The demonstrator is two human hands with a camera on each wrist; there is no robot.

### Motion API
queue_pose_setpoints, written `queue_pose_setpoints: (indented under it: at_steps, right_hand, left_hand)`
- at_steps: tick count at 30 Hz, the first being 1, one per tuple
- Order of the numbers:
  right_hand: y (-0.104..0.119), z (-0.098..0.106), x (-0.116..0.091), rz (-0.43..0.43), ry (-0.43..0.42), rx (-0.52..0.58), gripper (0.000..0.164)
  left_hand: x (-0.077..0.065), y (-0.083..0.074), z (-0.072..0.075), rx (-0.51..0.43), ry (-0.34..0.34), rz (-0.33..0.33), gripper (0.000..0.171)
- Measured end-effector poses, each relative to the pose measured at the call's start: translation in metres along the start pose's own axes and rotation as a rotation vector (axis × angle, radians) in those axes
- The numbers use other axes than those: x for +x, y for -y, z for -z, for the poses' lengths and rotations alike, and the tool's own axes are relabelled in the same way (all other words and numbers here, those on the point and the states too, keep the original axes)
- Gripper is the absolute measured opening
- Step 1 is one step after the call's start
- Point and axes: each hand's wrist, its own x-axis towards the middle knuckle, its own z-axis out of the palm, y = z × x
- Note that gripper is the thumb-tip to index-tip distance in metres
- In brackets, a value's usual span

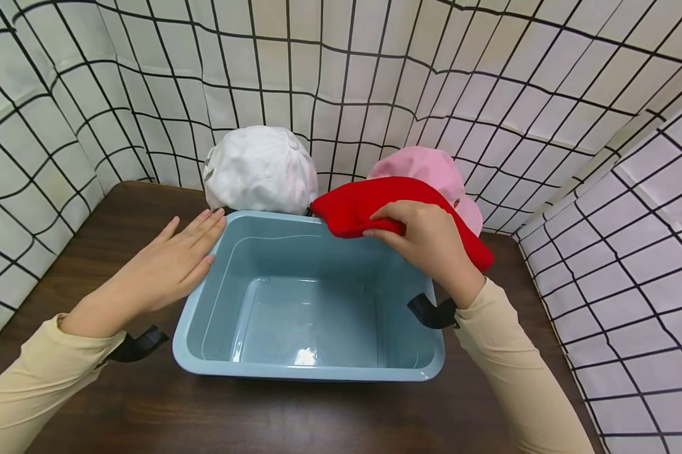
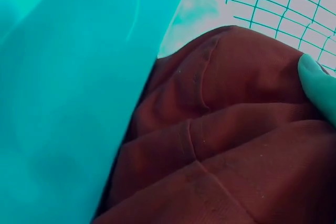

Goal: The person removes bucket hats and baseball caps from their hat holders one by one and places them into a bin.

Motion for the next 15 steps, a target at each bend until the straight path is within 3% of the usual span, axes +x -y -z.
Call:
queue_pose_setpoints:
  at_steps: [8,15]
  right_hand:
    - [0.006,-0.007,-0.007,0.000,0.075,-0.034,0.036]
    - [0.009,-0.020,-0.011,0.045,0.103,-0.018,0.033]
  left_hand:
    - [-0.001,0.001,0.000,0.008,-0.009,-0.007,0.058]
    - [-0.001,0.000,-0.001,0.007,-0.020,-0.004,0.058]
